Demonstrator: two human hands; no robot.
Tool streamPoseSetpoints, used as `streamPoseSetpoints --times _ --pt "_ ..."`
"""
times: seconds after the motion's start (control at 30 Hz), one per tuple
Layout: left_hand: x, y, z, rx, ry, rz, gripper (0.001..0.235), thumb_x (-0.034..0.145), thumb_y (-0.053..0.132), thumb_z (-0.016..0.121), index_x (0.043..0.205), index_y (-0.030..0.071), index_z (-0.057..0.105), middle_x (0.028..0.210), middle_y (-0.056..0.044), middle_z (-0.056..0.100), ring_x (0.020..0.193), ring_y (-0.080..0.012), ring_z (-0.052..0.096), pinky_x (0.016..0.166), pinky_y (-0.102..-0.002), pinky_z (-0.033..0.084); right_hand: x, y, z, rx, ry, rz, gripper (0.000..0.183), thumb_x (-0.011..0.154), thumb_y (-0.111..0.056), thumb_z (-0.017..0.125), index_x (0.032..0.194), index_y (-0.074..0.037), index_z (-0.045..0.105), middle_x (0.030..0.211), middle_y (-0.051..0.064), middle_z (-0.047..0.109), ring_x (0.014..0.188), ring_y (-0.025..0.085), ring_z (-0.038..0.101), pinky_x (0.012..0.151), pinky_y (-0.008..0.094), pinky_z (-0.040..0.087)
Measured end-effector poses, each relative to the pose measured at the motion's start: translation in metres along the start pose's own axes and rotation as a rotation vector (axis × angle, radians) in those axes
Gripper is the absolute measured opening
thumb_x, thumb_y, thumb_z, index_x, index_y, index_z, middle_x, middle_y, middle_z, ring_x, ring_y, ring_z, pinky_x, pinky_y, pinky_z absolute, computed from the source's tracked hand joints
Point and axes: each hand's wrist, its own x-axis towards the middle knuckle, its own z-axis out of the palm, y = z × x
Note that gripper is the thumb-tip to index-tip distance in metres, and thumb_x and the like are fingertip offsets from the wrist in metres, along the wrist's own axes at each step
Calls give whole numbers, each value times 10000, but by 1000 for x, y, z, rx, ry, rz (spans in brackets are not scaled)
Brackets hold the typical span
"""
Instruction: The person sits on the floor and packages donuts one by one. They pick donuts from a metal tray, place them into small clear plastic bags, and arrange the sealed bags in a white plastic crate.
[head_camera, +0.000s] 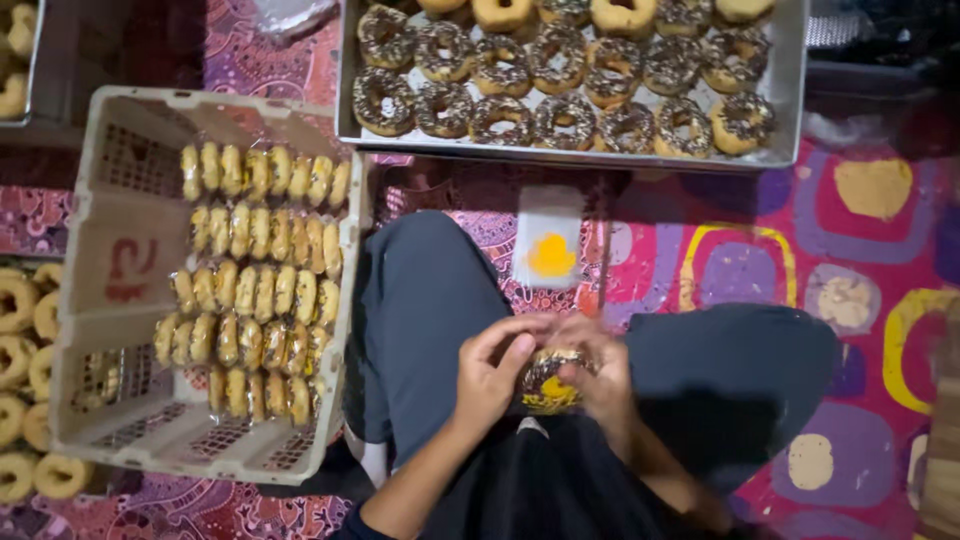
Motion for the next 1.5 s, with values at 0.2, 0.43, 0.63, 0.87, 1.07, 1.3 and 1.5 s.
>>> streamPoseSetpoints --times 0.2,0.43,0.63,0.87,1.07,1.3,1.5 --pt "28 38 -4 255 130 215 135 996 71 660 1042 -17 752 1078 -89 734 1027 -152 692 909 -273 552 44 -13 4 70 42 -41 386 961 -345 674 1136 -5 726 1184 92 683 1099 204 690 1004 316 552" --pt "34 50 -63 777 415 462 95 844 84 812 906 28 767 856 -82 722 877 -160 655 778 -306 519 94 5 30 -413 94 -89 155 958 -96 722 1018 28 791 942 70 726 911 162 643 823 276 510" --pt "-14 -12 -114 680 564 -115 182 942 140 784 1017 -8 710 717 -92 696 630 -106 610 585 -255 482 70 120 32 -140 78 285 149 976 -119 740 966 29 755 917 125 758 857 186 702 821 279 555" --pt "36 -26 -100 623 92 -230 451 927 239 706 1320 35 618 942 -121 772 782 -156 721 680 -291 553 75 141 -45 143 120 638 472 858 -50 737 1280 -75 526 1088 92 732 903 183 731 685 328 590" --pt "160 -92 -33 1608 -224 -176 747 960 543 630 1557 151 412 1568 -114 460 1479 -324 372 1207 -599 244 130 139 -203 -771 638 133 392 896 -52 758 1230 -27 555 1124 125 686 976 257 687 779 340 568" --pt "227 -162 -49 1977 -418 -409 1133 720 687 778 1623 228 269 1671 -53 271 1577 -298 125 1146 -778 -101 217 196 -138 -1566 -138 -61 253 767 -138 642 985 -24 700 954 220 736 904 388 706 862 500 558" --pt "225 -158 -52 1942 -474 -444 1212 689 689 809 1637 209 227 1690 -59 230 1585 -306 82 1146 -769 -105 280 172 -102 -1543 -540 494 299 760 -299 745 888 -30 763 869 231 725 792 382 739 714 504 591"
